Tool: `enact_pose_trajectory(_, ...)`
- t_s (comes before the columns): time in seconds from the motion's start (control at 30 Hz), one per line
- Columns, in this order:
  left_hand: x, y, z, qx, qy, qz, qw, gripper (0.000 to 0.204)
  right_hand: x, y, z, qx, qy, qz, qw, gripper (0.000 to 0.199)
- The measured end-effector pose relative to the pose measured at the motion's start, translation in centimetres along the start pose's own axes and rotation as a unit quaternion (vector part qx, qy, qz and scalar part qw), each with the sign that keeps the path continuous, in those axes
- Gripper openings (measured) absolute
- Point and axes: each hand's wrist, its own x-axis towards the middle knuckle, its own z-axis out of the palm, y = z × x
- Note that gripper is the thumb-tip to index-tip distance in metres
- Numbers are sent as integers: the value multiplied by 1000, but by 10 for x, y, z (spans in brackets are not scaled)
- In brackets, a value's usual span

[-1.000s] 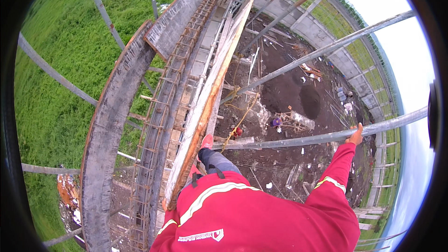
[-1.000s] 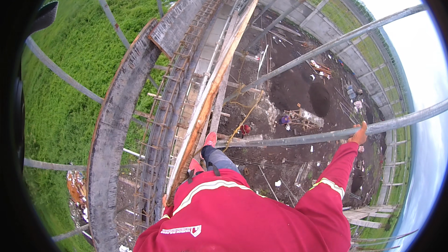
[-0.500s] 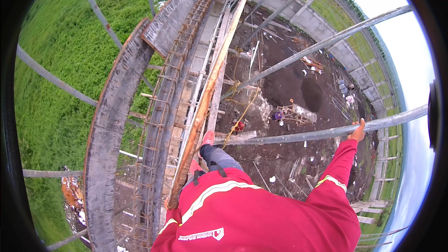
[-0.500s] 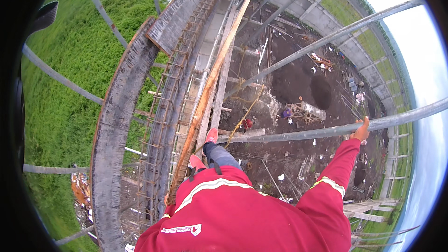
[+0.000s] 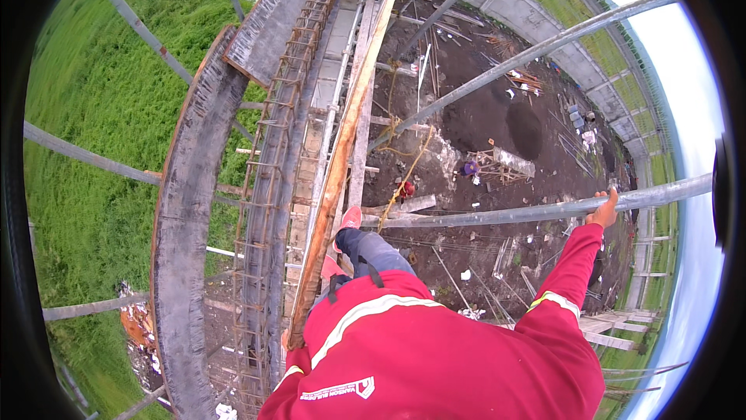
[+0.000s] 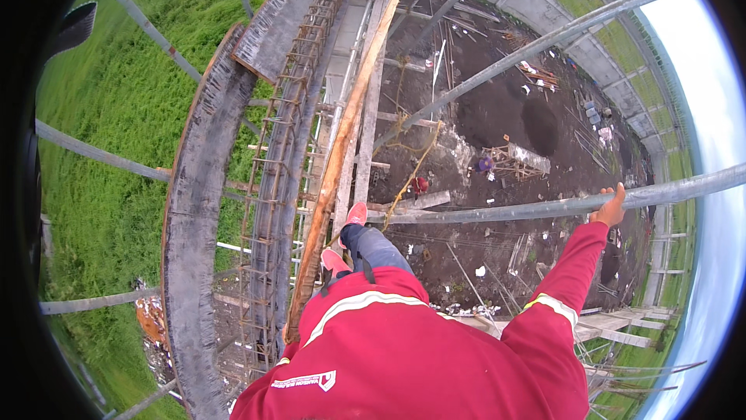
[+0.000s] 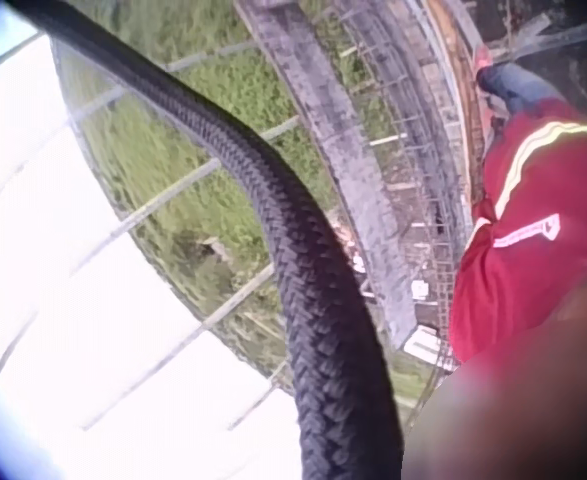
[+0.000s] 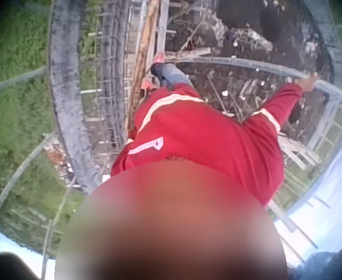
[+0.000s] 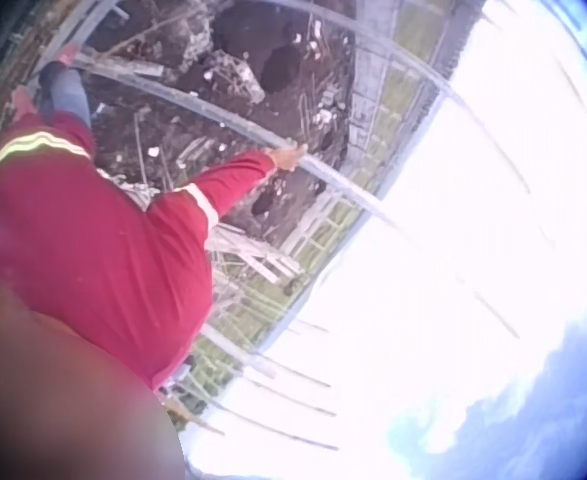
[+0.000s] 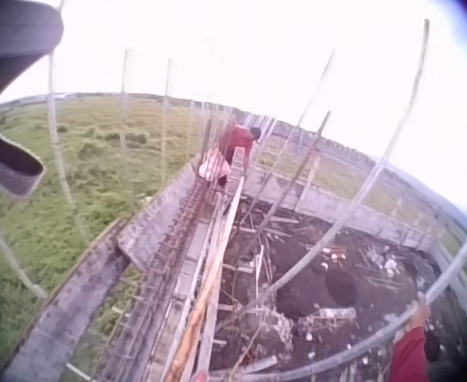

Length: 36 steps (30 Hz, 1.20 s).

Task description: The person carries a long wooden plank along a metal scaffold and places it across the structure. They then walk along the scaffold, adjust their position, and handle a rope tied to the scaffold.

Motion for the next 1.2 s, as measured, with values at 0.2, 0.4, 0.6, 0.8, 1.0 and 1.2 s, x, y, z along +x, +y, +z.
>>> enact_pose_trajectory(0.2, 1, 3, -5, 19, 0, -1, 1000, 53, -7, -4, 1, -3, 4, 10, 1000, 60)
enact_pose_trajectory(0.4, 7, 0, -4, 26, -3, 4, 1000, 52, -2, -1, 2, 7, 7, 13, 1000, 56)
enact_pose_trajectory(0.6, 17, -7, 5, 29, -6, 11, 999, 50, 11, 7, 0, 8, -14, -2, 1000, 55)
enact_pose_trajectory(0.8, 28, -15, 16, 40, -6, 17, 999, 49, 17, 10, 1, 14, -16, 3, 1000, 59)
enact_pose_trajectory(1.0, 35, -20, 18, 73, 5, 10, 997, 48, 21, 12, 0, 15, -32, -5, 999, 57)
enact_pose_trajectory(1.2, 41, -26, 20, 106, 9, 4, 994, 47, 26, 14, 0, 23, -30, 9, 999, 54)
